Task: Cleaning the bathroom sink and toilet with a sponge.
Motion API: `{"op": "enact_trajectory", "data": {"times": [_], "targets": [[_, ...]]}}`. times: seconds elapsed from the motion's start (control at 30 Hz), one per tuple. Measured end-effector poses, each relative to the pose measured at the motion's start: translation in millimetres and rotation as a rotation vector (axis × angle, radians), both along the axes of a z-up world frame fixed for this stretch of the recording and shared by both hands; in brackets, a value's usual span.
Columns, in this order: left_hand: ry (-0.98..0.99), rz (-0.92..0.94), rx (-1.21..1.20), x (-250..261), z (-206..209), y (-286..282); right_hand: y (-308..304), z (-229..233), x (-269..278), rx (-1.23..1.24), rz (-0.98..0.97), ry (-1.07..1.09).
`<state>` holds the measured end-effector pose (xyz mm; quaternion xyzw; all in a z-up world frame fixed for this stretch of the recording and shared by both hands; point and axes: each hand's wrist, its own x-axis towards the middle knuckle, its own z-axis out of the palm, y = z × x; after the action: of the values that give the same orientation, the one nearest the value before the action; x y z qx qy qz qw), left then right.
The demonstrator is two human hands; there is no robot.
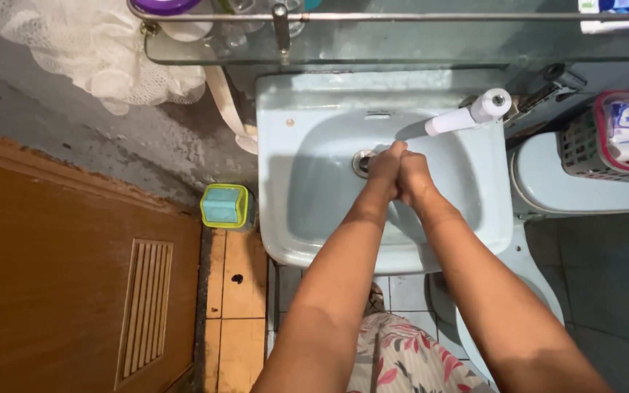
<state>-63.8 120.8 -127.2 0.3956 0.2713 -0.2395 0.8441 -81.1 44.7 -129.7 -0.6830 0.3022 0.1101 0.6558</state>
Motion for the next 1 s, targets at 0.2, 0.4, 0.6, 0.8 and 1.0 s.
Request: {"op": "enact_trajectory", "data": {"times": [0.2,0.4,0.6,0.8,1.0], "targets": [[-0.035,0.023,0.031,2,-14,-6,6,20,-9,-0.052,0.026,0.04],[-0.081,-0.267,0.092,-7,7,11,0,40,-36,0.202,-0.122,0.058],[-0.333,-0.606,0.484,-10,21,47,-52,100,-81,-0.316,-0.002,0.09],[-0.661,-0.703,0.783,-34,-13,27,-81,102,-51,-0.72,-0.328,-0.666],[-0.696,-0.716,0.724,-69,5,7,-104,99,-86,-1.558,0.313,-0.629]]}}
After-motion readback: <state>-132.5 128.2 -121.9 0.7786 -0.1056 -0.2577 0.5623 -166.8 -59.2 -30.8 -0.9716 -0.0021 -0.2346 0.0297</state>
